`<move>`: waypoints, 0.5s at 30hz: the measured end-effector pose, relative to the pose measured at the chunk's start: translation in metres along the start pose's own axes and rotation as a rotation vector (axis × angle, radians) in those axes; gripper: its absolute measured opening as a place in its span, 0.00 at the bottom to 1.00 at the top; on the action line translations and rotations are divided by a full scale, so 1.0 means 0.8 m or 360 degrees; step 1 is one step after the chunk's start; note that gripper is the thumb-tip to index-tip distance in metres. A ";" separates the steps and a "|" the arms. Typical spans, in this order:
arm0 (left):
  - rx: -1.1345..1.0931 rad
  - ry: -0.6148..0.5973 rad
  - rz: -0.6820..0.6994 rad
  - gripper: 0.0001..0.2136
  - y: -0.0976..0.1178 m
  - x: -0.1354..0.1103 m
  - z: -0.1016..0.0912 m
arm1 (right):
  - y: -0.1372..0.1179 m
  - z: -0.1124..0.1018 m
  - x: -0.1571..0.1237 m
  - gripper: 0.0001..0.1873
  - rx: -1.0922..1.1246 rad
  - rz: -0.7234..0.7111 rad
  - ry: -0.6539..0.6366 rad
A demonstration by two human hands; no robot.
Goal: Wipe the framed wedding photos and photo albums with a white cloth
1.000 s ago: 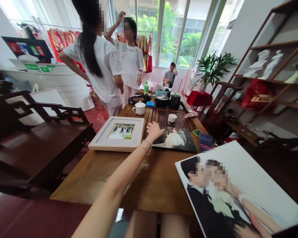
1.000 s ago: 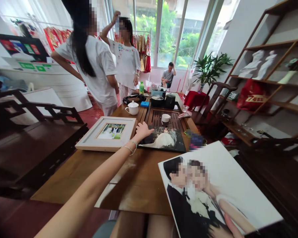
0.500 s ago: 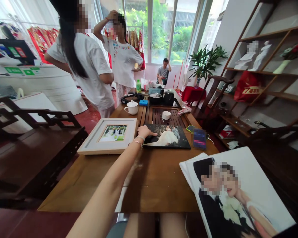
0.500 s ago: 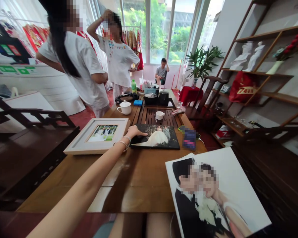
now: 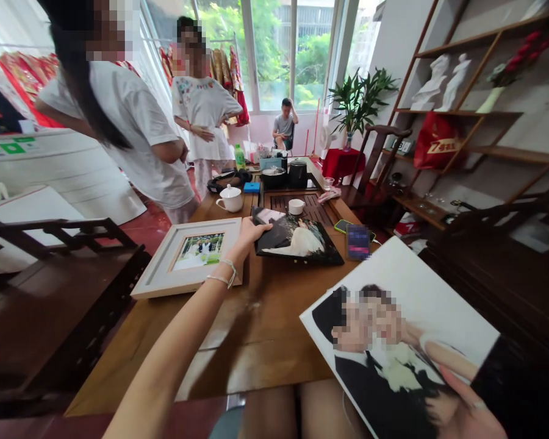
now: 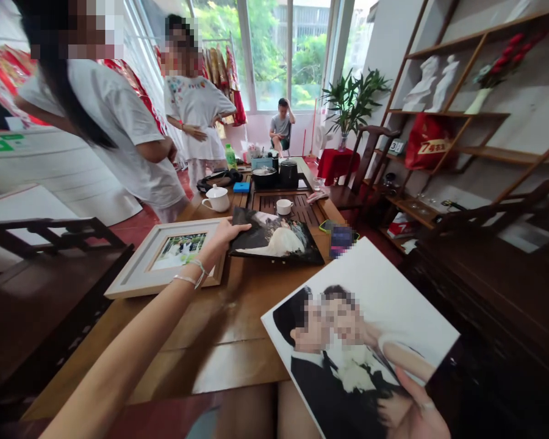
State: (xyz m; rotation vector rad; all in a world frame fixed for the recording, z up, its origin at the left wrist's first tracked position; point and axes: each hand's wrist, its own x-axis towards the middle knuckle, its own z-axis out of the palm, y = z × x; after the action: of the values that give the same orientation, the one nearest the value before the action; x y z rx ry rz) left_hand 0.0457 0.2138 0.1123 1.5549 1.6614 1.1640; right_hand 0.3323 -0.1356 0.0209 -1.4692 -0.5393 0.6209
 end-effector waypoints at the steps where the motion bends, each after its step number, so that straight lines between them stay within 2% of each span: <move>1: -0.0059 0.0008 -0.0009 0.17 0.003 -0.005 -0.004 | -0.004 0.005 -0.003 0.22 0.0050 0.0049 -0.0026; 3: -0.0167 0.0060 0.0002 0.16 0.011 -0.013 -0.020 | -0.014 0.017 -0.005 0.21 0.0217 0.0202 -0.0113; 6: -0.0290 0.0199 0.0078 0.17 0.027 -0.023 -0.063 | -0.027 0.036 -0.006 0.22 0.0420 0.0408 -0.0203; 7: -0.0338 0.0273 0.0148 0.19 0.032 -0.028 -0.080 | -0.030 0.042 -0.006 0.22 0.0456 0.0478 -0.0221; 8: -0.0427 0.0472 0.0245 0.19 0.037 -0.033 -0.097 | -0.034 0.048 -0.007 0.22 0.0493 0.0556 -0.0233; 10: -0.0466 0.0644 0.0326 0.20 0.046 -0.047 -0.132 | -0.041 0.065 -0.007 0.22 0.0602 0.0714 -0.0269; 12: -0.0441 0.0906 0.0398 0.20 0.050 -0.065 -0.163 | -0.048 0.092 -0.005 0.20 0.0720 0.0771 -0.0313; 14: -0.0319 0.1076 0.0414 0.18 0.043 -0.088 -0.194 | -0.055 0.129 0.001 0.19 0.0840 0.0722 -0.0380; 15: -0.0226 0.1085 0.0367 0.19 0.033 -0.102 -0.211 | -0.056 0.152 0.007 0.18 0.0903 0.0679 -0.0425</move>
State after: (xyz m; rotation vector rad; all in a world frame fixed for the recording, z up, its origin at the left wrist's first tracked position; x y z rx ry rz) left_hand -0.0756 0.0973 0.1996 1.3632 1.7662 2.0574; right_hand 0.2567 -0.0429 0.0699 -0.9627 -0.2155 1.2095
